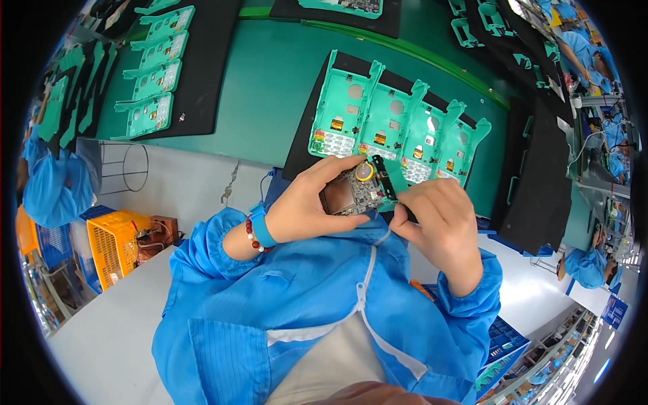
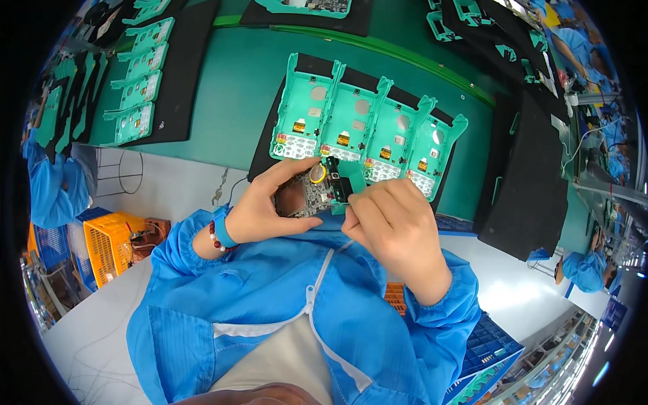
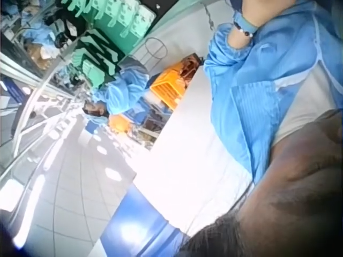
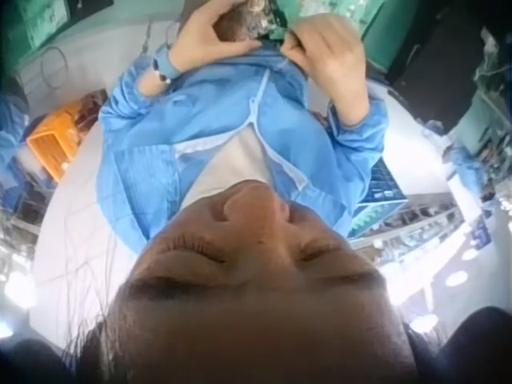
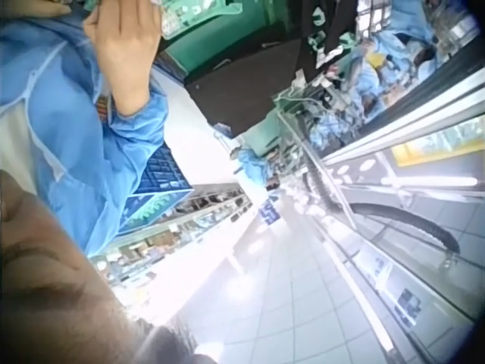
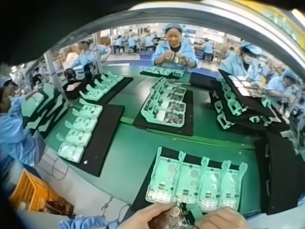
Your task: The person assembles handheld electronic terminals by inserting circuit boards into green plastic casings by hand.
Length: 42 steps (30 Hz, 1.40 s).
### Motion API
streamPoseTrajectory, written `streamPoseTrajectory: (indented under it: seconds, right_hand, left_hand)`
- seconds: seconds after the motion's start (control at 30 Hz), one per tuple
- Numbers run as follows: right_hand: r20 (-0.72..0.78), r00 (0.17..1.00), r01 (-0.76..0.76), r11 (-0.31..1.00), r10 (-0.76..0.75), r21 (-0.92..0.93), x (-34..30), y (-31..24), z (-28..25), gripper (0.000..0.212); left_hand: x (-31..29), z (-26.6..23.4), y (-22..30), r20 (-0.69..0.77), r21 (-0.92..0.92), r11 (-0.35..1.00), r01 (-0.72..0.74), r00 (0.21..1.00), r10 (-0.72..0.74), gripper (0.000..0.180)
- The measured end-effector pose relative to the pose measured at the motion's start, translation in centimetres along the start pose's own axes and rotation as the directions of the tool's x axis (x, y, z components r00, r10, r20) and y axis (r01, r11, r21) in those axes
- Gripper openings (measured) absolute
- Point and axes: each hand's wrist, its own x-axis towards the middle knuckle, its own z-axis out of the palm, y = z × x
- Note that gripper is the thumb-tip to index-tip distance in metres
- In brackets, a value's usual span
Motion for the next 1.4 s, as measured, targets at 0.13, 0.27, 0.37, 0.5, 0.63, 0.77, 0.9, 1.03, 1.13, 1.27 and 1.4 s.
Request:
streamPoseTrajectory:
  seconds: [0.13,0.27,0.37,0.5,0.63,0.77,0.9,1.03,1.13,1.27,1.4]
  right_hand:
    - [-0.062,0.998,0.002,1.0,-0.003,-0.003,-1.0,-0.1,0.8,0.025]
    - [-0.103,0.992,0.07,0.996,-0.075,-0.052,-2.5,-0.2,1.5,0.023]
    - [-0.113,0.992,0.058,0.998,-0.06,-0.022,-3.5,-0.6,2.1,0.023]
    - [-0.124,0.992,0.022,0.999,-0.017,0.038,-4.0,-0.5,2.4,0.023]
    - [-0.169,0.985,-0.011,0.998,0.022,0.065,-4.4,-0.5,2.7,0.026]
    - [-0.152,0.94,-0.262,0.932,0.305,0.249,-4.3,-1.1,2.6,0.038]
    - [-0.12,0.87,-0.401,0.829,0.477,0.391,-4.1,-1.6,4.8,0.046]
    - [-0.266,0.785,-0.412,0.792,0.56,0.452,-3.8,-2.0,6.6,0.042]
    - [-0.276,0.746,-0.413,0.746,0.606,0.522,-4.1,-1.8,7.4,0.041]
    - [-0.254,0.711,-0.333,0.632,0.656,0.7,-3.7,-1.8,8.1,0.038]
    - [-0.225,0.709,-0.271,0.554,0.668,0.787,-3.6,-1.6,8.4,0.035]
  left_hand:
    - [-0.1,-0.2,0.7,0.041,0.09,0.996,-0.024,0.999,0.02,0.069]
    - [-0.1,0.3,-0.5,0.066,-0.409,0.887,0.214,0.977,-0.205,0.04]
    - [0.0,-0.2,-0.9,0.147,-0.439,0.851,0.288,0.958,-0.248,0.038]
    - [0.2,-0.4,-1.0,0.147,-0.406,0.861,0.306,0.952,-0.269,0.034]
    - [0.1,-0.3,-1.1,0.099,-0.396,0.875,0.28,0.96,-0.262,0.034]
    - [-0.1,0.3,-0.6,-0.014,-0.355,0.919,0.172,0.982,-0.189,0.031]
    - [0.3,2.2,-0.5,-0.098,-0.243,0.969,0.041,0.993,-0.067,0.025]
    - [0.6,3.5,0.0,-0.159,-0.192,0.981,0.011,0.986,-0.042,0.022]
    - [0.6,3.9,0.6,-0.201,-0.149,0.989,-0.009,0.979,-0.022,0.022]
    - [0.4,4.1,0.2,-0.242,0.052,0.996,-0.074,0.966,0.085,0.022]
    - [0.3,4.4,0.0,-0.271,0.096,0.991,-0.097,0.955,0.12,0.025]
